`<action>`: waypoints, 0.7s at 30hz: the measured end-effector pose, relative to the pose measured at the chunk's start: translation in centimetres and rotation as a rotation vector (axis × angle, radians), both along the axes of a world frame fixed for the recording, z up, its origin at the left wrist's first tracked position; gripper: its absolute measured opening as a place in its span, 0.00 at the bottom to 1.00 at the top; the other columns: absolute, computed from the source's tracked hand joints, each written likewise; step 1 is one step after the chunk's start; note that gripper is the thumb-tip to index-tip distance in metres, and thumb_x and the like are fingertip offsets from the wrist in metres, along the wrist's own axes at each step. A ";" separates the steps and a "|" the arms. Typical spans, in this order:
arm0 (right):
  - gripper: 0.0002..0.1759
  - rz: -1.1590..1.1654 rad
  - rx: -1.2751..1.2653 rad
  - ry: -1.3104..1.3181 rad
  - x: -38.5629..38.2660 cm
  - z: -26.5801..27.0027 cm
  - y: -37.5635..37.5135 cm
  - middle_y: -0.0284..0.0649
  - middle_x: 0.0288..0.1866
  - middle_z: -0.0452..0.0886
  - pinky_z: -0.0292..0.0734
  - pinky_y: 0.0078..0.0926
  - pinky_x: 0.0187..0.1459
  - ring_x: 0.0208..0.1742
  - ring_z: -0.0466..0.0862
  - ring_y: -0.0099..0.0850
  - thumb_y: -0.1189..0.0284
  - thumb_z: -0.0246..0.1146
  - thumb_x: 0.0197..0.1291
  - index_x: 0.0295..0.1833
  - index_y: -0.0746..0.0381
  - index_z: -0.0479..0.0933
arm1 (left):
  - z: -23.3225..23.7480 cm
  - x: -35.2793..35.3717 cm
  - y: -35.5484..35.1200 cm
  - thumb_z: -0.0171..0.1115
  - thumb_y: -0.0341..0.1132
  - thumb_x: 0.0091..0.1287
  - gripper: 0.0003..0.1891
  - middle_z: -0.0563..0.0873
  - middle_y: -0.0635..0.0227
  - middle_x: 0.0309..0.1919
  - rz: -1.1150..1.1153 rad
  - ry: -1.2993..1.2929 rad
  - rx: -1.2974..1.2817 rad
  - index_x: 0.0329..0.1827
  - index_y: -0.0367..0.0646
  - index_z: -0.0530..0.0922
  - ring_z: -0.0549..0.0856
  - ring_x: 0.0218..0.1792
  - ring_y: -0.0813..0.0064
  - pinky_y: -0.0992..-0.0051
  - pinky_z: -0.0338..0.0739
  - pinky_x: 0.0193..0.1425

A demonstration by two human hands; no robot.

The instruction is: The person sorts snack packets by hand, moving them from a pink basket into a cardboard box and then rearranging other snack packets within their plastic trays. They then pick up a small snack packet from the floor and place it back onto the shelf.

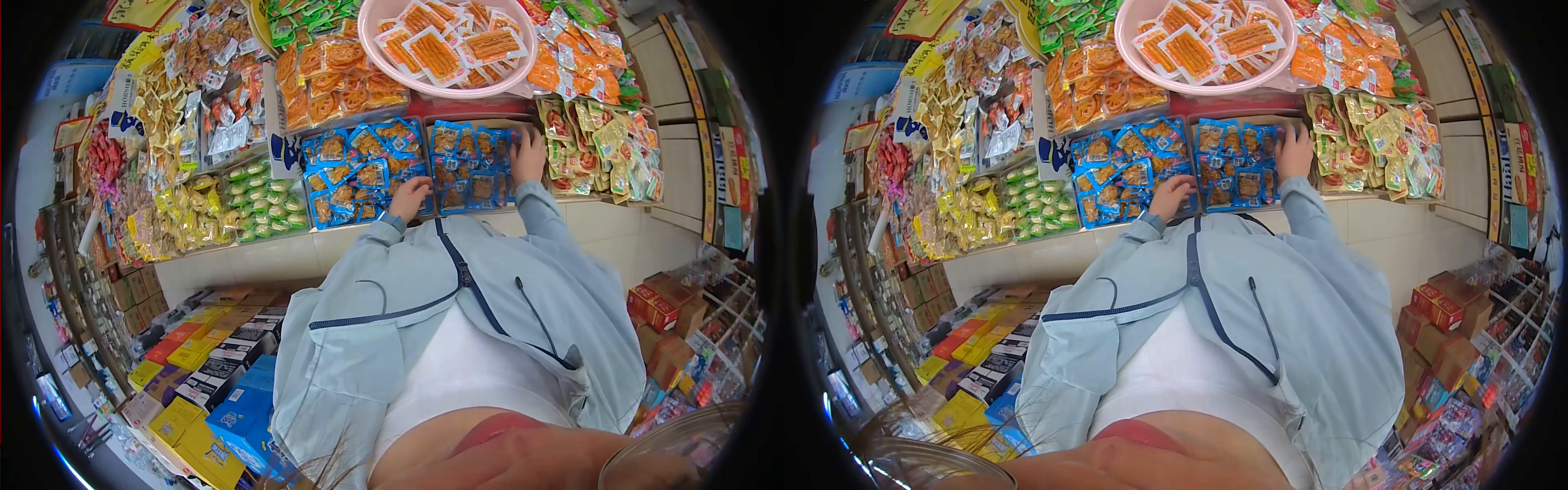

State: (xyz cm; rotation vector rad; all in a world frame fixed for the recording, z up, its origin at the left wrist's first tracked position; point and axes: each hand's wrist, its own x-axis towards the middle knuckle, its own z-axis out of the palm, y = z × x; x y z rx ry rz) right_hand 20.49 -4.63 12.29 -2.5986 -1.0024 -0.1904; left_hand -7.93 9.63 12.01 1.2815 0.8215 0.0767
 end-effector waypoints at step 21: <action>0.49 0.023 -0.327 0.120 -1.0 -3.1 -0.9 0.54 0.80 0.43 0.52 0.52 0.72 0.77 0.52 0.52 0.58 0.65 0.57 0.78 0.56 0.47 | 1.8 -5.3 11.0 0.65 0.40 0.60 0.27 0.69 0.52 0.67 0.288 0.608 1.387 0.63 0.44 0.72 0.68 0.65 0.48 0.52 0.66 0.64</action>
